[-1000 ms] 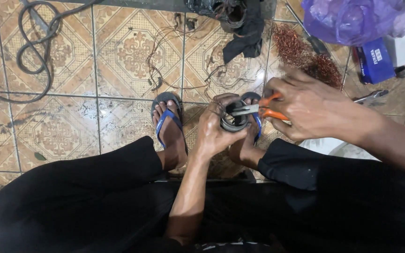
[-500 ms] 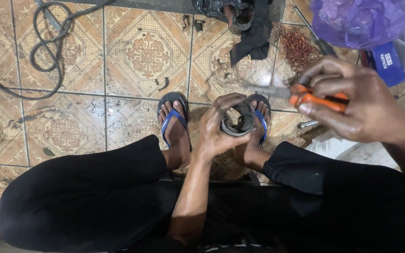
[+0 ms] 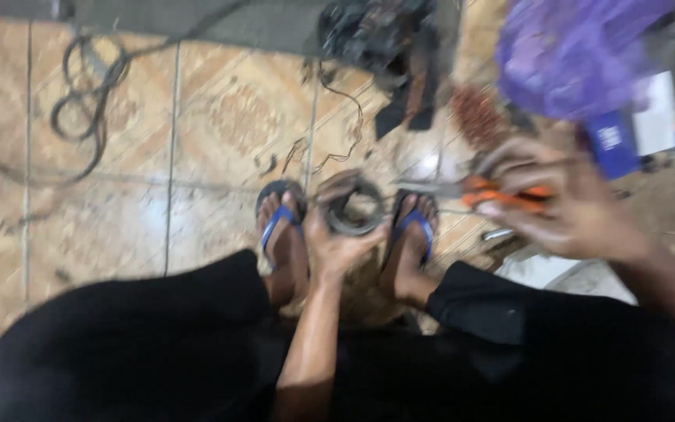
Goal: Removing copper windings from an electric motor stator using pliers
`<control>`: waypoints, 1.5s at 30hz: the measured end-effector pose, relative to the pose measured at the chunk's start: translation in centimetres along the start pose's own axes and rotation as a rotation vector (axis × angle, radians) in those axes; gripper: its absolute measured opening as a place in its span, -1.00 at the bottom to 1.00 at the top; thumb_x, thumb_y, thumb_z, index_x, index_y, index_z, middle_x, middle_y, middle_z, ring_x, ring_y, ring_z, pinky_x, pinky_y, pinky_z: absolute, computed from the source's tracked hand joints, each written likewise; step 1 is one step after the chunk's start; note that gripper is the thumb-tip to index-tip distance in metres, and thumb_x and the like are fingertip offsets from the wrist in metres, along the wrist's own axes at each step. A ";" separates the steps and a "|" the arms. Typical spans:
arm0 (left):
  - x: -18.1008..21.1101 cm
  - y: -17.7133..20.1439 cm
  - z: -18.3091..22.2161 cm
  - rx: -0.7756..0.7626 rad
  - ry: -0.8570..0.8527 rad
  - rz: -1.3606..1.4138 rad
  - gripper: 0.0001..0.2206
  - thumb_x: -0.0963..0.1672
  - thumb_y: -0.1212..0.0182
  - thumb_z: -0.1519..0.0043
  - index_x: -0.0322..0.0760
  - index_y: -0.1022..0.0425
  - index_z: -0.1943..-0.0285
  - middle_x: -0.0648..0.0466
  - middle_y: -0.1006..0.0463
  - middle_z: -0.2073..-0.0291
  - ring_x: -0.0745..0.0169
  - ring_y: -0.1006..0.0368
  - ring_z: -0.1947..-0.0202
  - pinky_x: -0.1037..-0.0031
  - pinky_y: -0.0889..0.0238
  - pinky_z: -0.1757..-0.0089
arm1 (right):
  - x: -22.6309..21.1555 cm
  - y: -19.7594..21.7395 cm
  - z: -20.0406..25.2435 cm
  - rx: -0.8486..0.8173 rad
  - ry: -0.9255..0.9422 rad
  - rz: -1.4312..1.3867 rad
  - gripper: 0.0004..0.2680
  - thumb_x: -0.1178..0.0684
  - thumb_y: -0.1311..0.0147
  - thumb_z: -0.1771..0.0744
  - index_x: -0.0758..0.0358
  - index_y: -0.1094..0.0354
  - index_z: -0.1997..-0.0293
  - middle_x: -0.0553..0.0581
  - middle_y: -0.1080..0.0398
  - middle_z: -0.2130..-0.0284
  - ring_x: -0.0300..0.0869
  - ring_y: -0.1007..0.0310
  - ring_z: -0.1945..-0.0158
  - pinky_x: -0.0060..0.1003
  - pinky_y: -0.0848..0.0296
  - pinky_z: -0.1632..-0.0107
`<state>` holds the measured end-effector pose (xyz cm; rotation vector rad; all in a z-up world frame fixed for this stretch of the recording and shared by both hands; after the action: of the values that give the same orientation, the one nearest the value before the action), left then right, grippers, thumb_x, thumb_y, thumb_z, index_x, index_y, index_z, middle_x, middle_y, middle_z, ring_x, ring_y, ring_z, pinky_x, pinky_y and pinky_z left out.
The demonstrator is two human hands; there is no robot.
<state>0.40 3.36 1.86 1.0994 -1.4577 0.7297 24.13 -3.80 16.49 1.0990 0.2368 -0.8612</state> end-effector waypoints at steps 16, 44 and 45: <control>-8.3 -0.2 4.2 0.375 0.302 -0.058 -0.60 -0.06 -0.64 0.27 -0.16 -0.66 0.26 -0.15 -0.66 0.36 -0.19 -0.64 0.25 0.18 -0.47 0.19 | -2.1 -3.4 -0.9 -0.089 0.549 -0.272 -0.75 0.05 -0.20 -0.32 0.29 -0.45 0.61 0.29 -0.50 0.27 0.17 -0.59 0.22 0.11 -0.46 0.02; -13.6 -0.7 4.8 0.490 1.290 0.896 -0.51 0.10 -0.28 -0.07 -0.10 -0.45 -0.13 -0.08 -0.54 0.07 -0.13 -0.49 0.17 0.21 -0.44 0.45 | 6.5 -9.0 -3.5 -0.344 -0.116 -0.499 -0.70 -0.15 0.05 -0.38 0.25 -0.56 0.30 0.04 -0.40 0.54 -0.22 -0.26 0.54 -0.20 -0.24 0.34; -12.9 -0.6 4.6 0.488 1.299 0.890 -0.51 0.10 -0.28 -0.07 -0.10 -0.45 -0.13 -0.08 -0.54 0.07 -0.13 -0.49 0.17 0.21 -0.44 0.45 | 6.1 -9.2 -3.4 -0.345 -0.124 -0.506 -0.70 -0.15 0.05 -0.38 0.25 -0.56 0.30 0.04 -0.40 0.54 -0.22 -0.26 0.54 -0.20 -0.24 0.34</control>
<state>-1.55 1.98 -11.66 0.0317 -0.5189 2.0054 22.46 -5.52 5.19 0.6641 0.5529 -1.2783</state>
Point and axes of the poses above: each hand's wrist, its own z-axis away from the middle knuckle, its own y-axis out of the back of the hand, x = y × z, the point moved 5 cm from there along -z, towards the middle knuckle
